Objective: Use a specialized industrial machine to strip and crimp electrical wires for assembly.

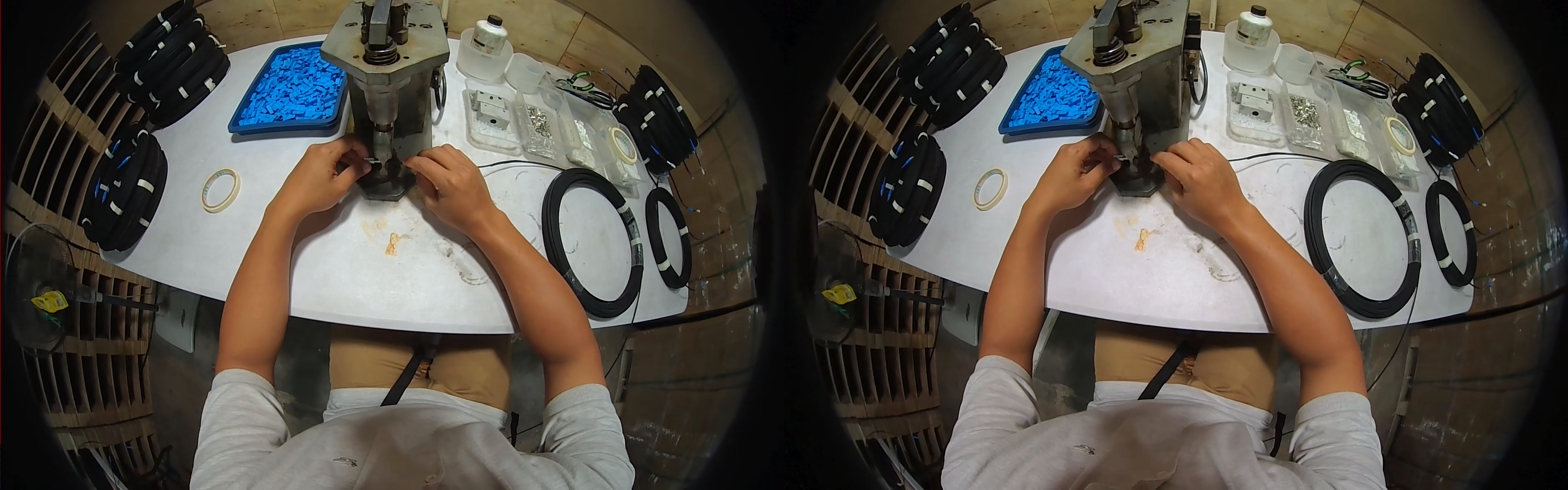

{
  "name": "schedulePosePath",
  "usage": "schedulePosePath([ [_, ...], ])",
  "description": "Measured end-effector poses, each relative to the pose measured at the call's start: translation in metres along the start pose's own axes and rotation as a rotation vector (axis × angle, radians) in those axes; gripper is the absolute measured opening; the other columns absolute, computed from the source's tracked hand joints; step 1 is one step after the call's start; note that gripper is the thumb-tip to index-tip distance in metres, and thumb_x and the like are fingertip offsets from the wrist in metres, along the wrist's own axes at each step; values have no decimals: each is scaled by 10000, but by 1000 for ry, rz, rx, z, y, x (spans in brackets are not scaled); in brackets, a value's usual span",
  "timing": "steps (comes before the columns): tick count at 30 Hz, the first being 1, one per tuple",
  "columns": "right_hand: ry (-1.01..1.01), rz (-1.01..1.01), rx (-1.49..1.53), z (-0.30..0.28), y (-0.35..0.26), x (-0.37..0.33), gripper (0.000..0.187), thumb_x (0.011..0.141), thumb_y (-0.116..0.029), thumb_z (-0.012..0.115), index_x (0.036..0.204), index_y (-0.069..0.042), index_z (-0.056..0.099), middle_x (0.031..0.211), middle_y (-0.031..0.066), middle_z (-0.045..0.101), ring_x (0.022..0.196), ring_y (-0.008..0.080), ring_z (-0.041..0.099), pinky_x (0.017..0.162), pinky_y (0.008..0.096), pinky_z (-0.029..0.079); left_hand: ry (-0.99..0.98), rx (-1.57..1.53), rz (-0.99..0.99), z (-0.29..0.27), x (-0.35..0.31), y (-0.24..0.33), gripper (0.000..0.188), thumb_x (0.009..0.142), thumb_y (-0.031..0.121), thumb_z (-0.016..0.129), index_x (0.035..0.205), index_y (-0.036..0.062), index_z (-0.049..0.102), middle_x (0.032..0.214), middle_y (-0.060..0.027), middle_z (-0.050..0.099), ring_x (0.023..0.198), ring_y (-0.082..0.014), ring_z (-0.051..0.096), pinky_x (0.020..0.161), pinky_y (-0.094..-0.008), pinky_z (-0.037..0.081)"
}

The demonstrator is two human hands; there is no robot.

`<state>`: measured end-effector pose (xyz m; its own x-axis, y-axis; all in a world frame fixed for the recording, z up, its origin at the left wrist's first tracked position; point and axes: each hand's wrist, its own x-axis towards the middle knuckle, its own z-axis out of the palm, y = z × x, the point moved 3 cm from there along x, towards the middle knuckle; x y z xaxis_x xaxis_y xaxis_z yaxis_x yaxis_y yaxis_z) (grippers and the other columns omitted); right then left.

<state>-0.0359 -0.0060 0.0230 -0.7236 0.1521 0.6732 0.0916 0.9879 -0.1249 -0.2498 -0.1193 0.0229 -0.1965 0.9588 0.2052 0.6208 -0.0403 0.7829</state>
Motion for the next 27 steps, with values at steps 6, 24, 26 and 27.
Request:
schedulePosePath([
  [6, -7, 13, 12, 0, -1, 1, 337, 784, 54, 761, 1106, -48, 750, 1016, 93, 719, 929, 283, 684, 829, 387, 562, 29, -7, 15, 0, 0, 1, 180, 951, 85, 694, 1103, -9, 719, 987, -179, 794, 916, -275, 768, 884, -365, 583],
  [24, 14, 7, 4, -1, -3, 2, 298, 798, 40, 758, 1080, -58, 759, 990, 79, 712, 906, 272, 677, 817, 381, 562, -4, 4, -20, 0, 1, -1, 162, 989, 96, 717, 1120, 4, 684, 1001, -114, 766, 953, -198, 745, 894, -345, 580],
  [26, 38, -9, 3, -1, -4, 3, 264, 804, 24, 759, 1054, -63, 761, 966, 66, 703, 872, 264, 669, 799, 378, 560, 1, 2, -17, -1, 0, -1, 162, 990, 95, 716, 1119, 4, 683, 997, -114, 766, 950, -196, 744, 891, -344, 579],
  [27, 23, -1, 7, -1, -3, 3, 298, 798, 39, 761, 1079, -59, 759, 991, 77, 713, 902, 271, 679, 813, 381, 563, 6, -1, -13, -1, 0, -2, 161, 991, 95, 715, 1119, 3, 683, 994, -114, 766, 948, -194, 743, 888, -344, 579],
])
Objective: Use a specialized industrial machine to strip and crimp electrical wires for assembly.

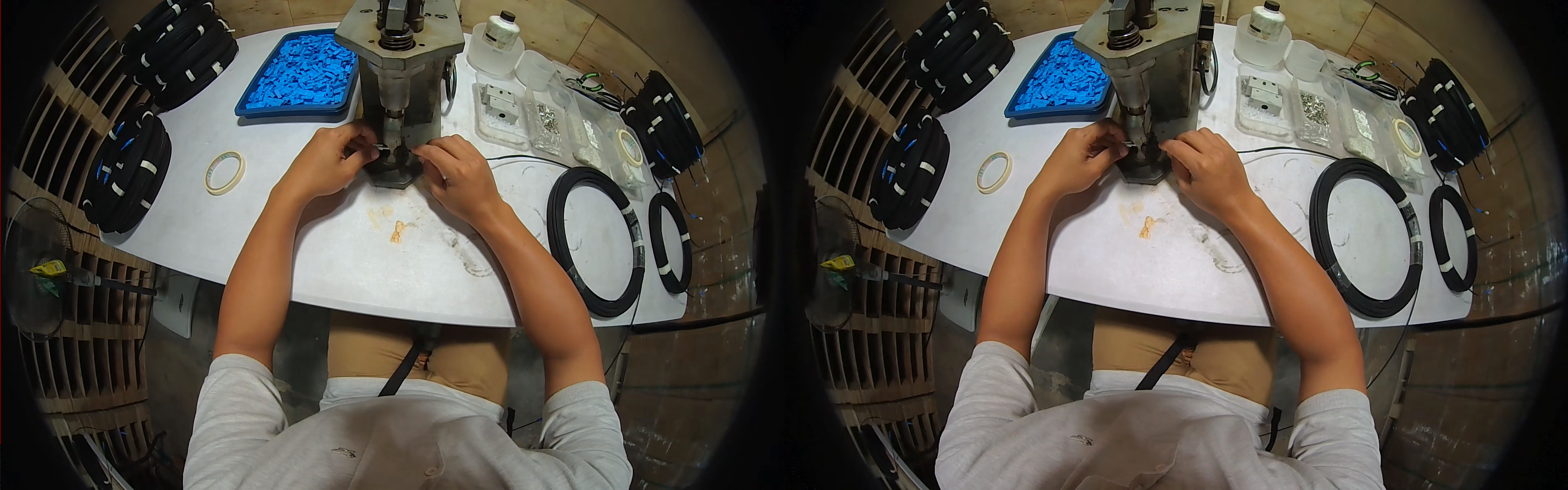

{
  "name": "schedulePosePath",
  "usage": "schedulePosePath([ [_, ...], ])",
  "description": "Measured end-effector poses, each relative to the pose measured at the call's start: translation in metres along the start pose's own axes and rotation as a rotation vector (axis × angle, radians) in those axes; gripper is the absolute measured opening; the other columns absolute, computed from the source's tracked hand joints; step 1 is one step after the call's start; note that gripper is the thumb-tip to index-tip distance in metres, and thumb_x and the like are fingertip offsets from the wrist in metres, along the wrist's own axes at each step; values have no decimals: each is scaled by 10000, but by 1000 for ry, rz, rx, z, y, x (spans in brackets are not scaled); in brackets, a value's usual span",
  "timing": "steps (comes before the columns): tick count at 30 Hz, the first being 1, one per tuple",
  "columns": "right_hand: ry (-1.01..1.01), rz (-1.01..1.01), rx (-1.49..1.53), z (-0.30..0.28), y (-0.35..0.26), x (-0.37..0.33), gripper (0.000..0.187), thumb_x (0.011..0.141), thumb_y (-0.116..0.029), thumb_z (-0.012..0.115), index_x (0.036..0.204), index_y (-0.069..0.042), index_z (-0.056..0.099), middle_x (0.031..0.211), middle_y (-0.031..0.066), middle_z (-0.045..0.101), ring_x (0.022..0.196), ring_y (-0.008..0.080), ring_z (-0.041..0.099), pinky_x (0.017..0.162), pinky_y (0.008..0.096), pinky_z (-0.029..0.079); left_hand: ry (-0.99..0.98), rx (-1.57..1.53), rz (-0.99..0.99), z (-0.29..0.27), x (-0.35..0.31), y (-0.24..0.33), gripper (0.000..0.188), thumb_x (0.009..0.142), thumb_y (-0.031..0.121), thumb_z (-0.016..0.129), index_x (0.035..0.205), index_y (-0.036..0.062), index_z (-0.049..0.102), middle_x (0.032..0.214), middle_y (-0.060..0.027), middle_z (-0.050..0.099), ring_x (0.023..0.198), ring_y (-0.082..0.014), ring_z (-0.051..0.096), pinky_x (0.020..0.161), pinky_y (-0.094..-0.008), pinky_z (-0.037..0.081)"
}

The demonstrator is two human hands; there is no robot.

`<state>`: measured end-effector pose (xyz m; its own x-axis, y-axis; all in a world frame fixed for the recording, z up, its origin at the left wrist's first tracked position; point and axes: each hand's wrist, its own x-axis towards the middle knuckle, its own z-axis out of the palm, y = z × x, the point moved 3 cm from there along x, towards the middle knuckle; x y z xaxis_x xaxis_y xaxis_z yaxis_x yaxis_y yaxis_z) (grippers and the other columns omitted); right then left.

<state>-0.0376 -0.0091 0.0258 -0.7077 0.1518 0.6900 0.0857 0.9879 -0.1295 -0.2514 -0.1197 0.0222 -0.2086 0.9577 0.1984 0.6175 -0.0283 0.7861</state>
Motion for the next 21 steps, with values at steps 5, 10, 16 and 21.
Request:
schedulePosePath([
  [5, -17, 14, 0, 0, 1, -1, 326, 794, 51, 768, 1102, -56, 756, 1015, 87, 723, 932, 278, 689, 826, 383, 566, 0, -5, 4, 0, 1, 0, 161, 990, 94, 712, 1118, 2, 683, 987, -113, 767, 936, -187, 741, 875, -337, 577],
  [10, -22, 21, 6, -1, 0, -1, 315, 804, 43, 772, 1102, -57, 753, 1013, 85, 727, 935, 278, 691, 829, 380, 565, 2, 7, 9, 1, 0, -1, 155, 992, 96, 711, 1112, 2, 683, 982, -111, 763, 923, -181, 733, 865, -336, 575],
  [16, -22, 14, 7, 0, 2, -1, 298, 821, 39, 759, 1103, -58, 752, 1015, 85, 735, 934, 275, 693, 834, 377, 564, 0, -14, 6, 2, 1, -2, 155, 986, 84, 719, 1112, 1, 683, 968, -105, 755, 902, -174, 721, 849, -336, 572],
  [21, -13, 19, 25, 2, 0, 2, 275, 831, 42, 748, 1091, -50, 754, 1016, 91, 742, 939, 283, 698, 836, 383, 567, 4, -53, 5, -1, 1, -7, 204, 965, 79, 694, 1150, -1, 723, 1028, -159, 791, 961, -242, 756, 923, -359, 580],
])
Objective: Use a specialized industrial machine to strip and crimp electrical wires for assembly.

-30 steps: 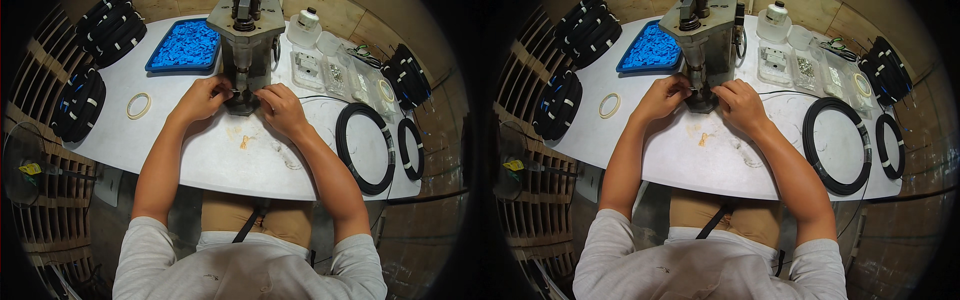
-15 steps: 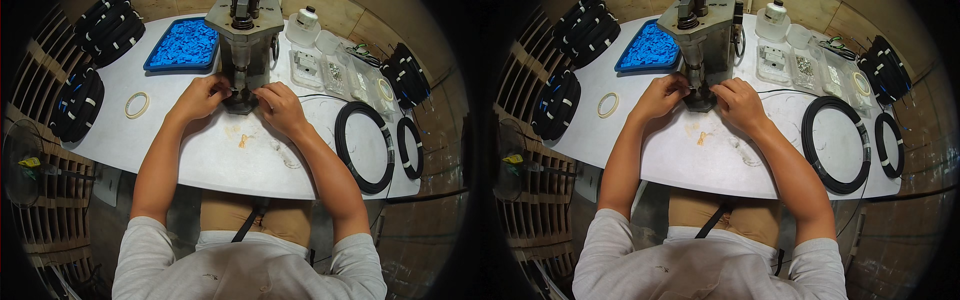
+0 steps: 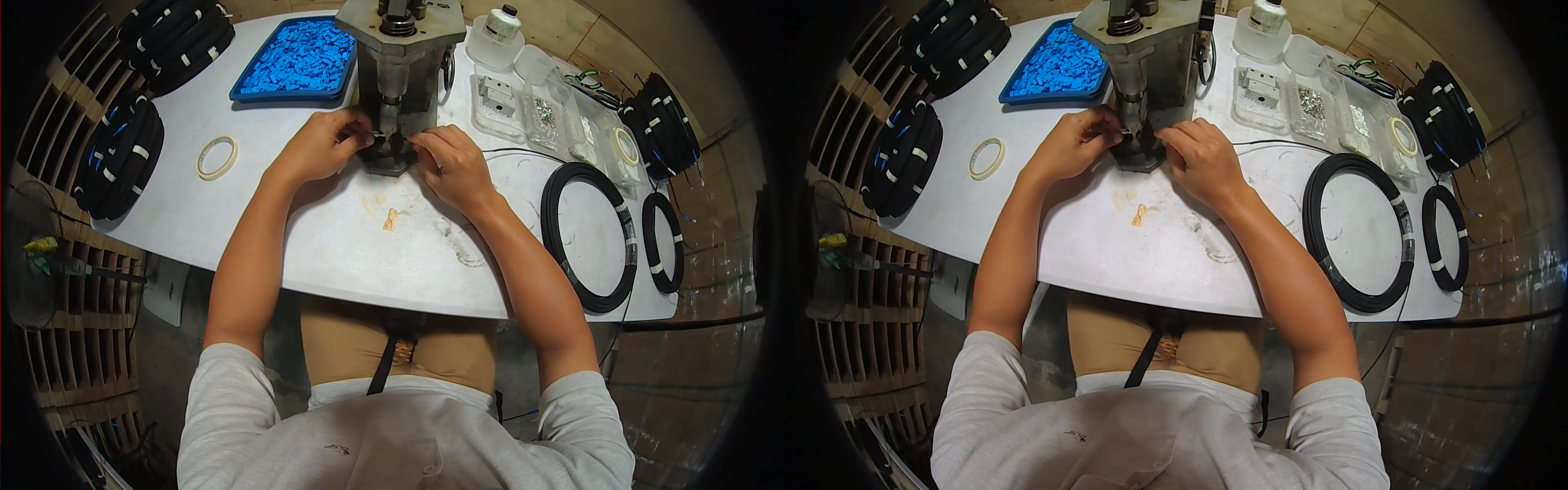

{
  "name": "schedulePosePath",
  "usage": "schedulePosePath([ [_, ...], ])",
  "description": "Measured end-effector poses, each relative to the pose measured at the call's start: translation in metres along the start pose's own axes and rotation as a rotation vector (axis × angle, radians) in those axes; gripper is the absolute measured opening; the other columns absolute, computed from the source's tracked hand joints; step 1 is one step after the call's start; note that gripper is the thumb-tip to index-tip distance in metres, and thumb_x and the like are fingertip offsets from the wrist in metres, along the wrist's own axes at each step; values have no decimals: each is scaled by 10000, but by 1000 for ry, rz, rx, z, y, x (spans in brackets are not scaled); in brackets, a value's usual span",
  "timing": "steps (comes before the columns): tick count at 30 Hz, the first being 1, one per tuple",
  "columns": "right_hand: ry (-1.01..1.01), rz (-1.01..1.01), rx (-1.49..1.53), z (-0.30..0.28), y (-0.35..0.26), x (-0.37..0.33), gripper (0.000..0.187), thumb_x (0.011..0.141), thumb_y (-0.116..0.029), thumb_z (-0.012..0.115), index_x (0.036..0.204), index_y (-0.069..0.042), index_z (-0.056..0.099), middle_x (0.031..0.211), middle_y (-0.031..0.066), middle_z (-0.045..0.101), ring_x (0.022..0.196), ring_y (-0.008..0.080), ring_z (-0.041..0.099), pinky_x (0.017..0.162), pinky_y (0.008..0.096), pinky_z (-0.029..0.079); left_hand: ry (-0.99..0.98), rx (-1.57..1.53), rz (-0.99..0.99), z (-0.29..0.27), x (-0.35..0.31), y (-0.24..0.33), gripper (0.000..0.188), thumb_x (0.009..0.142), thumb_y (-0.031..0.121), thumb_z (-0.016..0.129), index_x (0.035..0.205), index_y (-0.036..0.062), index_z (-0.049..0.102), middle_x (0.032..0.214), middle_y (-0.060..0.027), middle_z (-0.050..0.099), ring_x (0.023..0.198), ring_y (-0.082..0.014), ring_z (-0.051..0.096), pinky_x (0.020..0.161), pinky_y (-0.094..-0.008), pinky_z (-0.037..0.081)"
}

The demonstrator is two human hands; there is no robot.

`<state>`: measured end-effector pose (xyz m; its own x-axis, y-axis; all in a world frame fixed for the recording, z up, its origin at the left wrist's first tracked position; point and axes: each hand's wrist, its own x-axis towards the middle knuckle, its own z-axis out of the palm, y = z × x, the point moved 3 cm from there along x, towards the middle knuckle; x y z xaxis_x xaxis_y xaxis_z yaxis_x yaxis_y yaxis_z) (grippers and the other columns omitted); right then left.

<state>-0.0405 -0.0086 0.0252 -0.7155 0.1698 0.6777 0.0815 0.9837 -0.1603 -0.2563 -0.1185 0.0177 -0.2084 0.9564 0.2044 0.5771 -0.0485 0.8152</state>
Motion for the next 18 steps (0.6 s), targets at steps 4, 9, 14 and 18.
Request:
schedulePosePath([
  [4, 45, -20, 3, 2, 3, -1, 262, 811, 13, 756, 1061, -67, 755, 990, 70, 727, 892, 277, 681, 815, 388, 563, -19, 28, 10, 0, 1, 8, 177, 995, 79, 709, 1148, -7, 681, 1023, -120, 769, 968, -189, 735, 915, -345, 579],
  [9, 33, -11, 2, 0, 1, -3, 260, 821, 25, 756, 1068, -57, 755, 1000, 79, 739, 915, 278, 692, 825, 384, 567, -14, 57, -3, 2, -1, 6, 177, 1001, 76, 695, 1156, -8, 677, 1028, -124, 769, 975, -200, 739, 930, -348, 579],
  [14, 1, 9, 1, -1, 1, -2, 257, 829, 35, 758, 1071, -49, 755, 1019, 87, 752, 934, 279, 700, 832, 380, 568, -12, 76, 0, 2, 0, 6, 168, 1002, 70, 686, 1153, -6, 676, 1031, -129, 771, 982, -209, 742, 945, -354, 577],
  [18, -2, 2, -1, -1, 2, -3, 263, 826, 35, 758, 1075, -51, 754, 1013, 85, 750, 935, 276, 702, 830, 380, 568, -17, 43, -13, 3, -1, 10, 163, 1005, 63, 675, 1152, -6, 677, 1040, -128, 771, 991, -209, 743, 946, -355, 577],
])
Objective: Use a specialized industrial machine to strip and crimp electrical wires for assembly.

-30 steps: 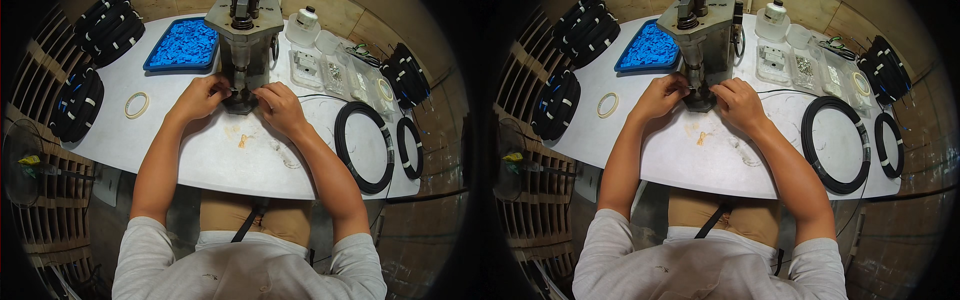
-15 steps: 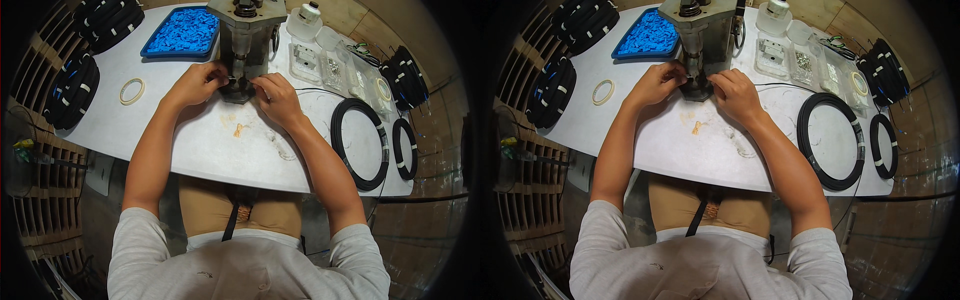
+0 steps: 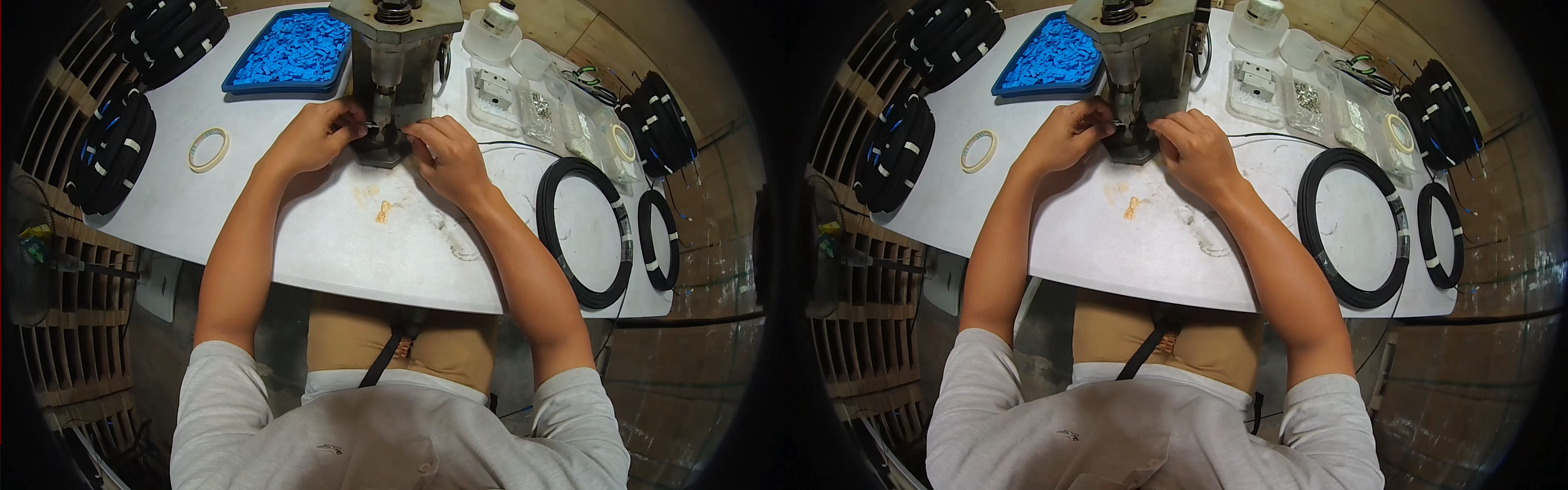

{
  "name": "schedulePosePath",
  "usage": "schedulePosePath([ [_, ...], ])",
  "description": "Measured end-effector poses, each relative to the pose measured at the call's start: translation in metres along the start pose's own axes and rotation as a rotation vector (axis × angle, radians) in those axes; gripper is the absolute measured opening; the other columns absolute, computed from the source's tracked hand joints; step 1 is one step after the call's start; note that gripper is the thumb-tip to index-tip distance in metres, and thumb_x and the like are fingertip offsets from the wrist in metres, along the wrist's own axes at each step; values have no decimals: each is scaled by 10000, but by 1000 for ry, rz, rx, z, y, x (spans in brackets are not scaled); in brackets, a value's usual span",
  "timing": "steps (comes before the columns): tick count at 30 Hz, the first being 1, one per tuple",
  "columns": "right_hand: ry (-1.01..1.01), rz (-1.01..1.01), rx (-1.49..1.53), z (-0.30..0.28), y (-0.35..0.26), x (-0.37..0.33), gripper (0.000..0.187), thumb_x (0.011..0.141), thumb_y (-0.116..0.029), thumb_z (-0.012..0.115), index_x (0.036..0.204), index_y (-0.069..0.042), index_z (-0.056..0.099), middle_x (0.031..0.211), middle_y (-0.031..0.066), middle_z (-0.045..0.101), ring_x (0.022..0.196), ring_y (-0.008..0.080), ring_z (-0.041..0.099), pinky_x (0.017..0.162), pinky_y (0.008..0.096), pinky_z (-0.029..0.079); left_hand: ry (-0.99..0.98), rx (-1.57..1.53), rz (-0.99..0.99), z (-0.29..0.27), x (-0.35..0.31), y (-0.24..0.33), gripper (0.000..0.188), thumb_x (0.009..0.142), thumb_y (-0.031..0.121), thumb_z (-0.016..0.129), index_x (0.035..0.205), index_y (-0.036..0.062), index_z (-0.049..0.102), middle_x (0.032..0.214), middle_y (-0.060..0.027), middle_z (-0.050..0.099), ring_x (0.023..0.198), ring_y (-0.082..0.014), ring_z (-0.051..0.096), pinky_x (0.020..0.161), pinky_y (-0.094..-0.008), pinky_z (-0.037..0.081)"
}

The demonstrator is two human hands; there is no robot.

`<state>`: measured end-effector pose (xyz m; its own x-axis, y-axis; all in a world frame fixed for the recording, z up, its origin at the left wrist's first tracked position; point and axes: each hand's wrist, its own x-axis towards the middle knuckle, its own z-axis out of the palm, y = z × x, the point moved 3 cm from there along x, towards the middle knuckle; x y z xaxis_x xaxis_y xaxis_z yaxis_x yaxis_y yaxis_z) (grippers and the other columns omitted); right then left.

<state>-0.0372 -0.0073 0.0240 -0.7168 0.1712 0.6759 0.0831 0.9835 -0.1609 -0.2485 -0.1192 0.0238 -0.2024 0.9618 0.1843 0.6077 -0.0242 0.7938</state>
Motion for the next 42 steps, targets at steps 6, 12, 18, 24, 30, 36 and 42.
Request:
schedulePosePath([
  [6, 26, -9, 1, 2, 1, 1, 252, 823, 24, 764, 1059, -64, 756, 990, 68, 740, 901, 270, 692, 811, 378, 567, -19, -1, -20, -1, 1, -2, 162, 1008, 76, 680, 1150, -1, 678, 1053, -123, 770, 1008, -210, 745, 945, -355, 576],
  [12, 29, -13, -2, 1, 2, 0, 249, 829, 17, 770, 1063, -67, 755, 985, 67, 738, 892, 269, 690, 808, 376, 567, 7, 24, -13, 0, 1, -2, 163, 1006, 79, 688, 1151, 3, 678, 1060, -116, 768, 1020, -205, 741, 947, -352, 573],
  [18, 20, -5, 6, 3, 2, 1, 259, 840, 18, 764, 1085, -64, 748, 995, 83, 741, 922, 275, 701, 821, 380, 569, -7, 0, -16, -1, 2, -6, 149, 1010, 68, 685, 1142, 0, 674, 1046, -108, 763, 1021, -193, 737, 942, -342, 570],
  [24, 9, -7, -8, 1, 1, 0, 264, 842, 22, 761, 1091, -65, 752, 993, 83, 740, 927, 273, 704, 825, 382, 573, -3, -15, -16, 0, 1, -5, 142, 1008, 42, 679, 1141, -7, 673, 1045, -105, 762, 1023, -185, 736, 955, -337, 569],
  [30, -9, 12, 2, 1, 1, 0, 279, 836, 27, 764, 1099, -66, 765, 1006, 79, 740, 934, 267, 706, 833, 376, 577, -2, -6, -5, 0, 2, -8, 138, 1012, 33, 671, 1142, -10, 674, 1048, -105, 763, 1040, -187, 740, 966, -340, 570],
  [36, -14, 13, -9, 0, 1, -1, 292, 832, 31, 762, 1110, -61, 764, 1011, 83, 736, 943, 269, 707, 827, 374, 582, 3, 1, -16, 1, 3, -5, 131, 1012, 43, 679, 1132, -11, 679, 1048, -99, 764, 1028, -192, 738, 964, -343, 569],
  [42, -2, 22, 3, 3, -1, 0, 285, 835, 29, 756, 1108, -52, 749, 1008, 91, 725, 940, 278, 708, 827, 378, 584, 23, 16, 16, 1, 1, -7, 157, 1009, 63, 668, 1146, -6, 703, 1054, -126, 778, 1005, -226, 750, 950, -355, 574],
])
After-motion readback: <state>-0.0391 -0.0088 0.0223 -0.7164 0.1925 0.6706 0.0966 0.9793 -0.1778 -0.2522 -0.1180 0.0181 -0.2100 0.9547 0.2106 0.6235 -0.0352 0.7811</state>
